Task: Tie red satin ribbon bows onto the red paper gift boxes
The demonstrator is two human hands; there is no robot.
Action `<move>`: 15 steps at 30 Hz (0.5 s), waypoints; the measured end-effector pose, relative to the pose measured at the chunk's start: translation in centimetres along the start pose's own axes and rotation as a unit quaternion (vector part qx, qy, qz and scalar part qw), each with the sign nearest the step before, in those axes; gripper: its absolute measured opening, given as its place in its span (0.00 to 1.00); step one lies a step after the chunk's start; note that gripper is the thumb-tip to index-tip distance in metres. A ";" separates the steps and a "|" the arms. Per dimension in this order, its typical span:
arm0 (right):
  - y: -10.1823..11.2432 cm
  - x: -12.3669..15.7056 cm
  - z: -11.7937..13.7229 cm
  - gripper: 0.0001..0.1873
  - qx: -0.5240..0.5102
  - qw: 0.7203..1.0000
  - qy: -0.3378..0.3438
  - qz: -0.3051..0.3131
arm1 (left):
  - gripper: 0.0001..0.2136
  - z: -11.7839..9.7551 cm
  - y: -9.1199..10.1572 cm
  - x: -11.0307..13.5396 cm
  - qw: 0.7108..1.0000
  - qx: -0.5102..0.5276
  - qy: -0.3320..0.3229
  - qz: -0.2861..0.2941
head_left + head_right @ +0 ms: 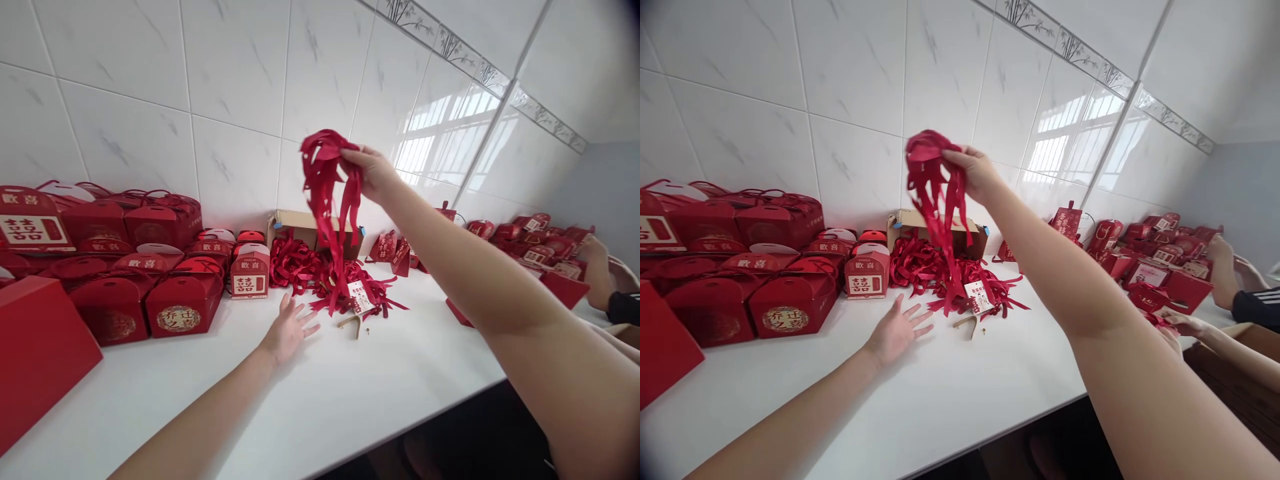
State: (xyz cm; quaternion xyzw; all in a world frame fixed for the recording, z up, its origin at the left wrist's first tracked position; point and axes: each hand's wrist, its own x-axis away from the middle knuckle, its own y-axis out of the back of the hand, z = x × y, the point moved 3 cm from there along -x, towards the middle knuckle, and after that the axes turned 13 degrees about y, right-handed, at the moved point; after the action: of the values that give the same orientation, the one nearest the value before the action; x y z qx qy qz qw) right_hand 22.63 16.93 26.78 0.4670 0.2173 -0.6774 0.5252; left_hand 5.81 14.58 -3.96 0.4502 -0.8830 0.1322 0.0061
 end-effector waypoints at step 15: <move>-4.0 15.1 -12.9 0.16 0.299 0.870 -0.219 0.326 | 0.14 0.7 4.0 -1.9 0.927 0.344 0.105 -0.103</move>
State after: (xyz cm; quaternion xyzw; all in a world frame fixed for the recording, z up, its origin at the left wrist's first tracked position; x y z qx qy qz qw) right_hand 24.03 20.79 6.98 0.4856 -0.2811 -0.5851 0.5855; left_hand 3.87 18.16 -5.75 0.4968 -0.7263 0.4731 -0.0432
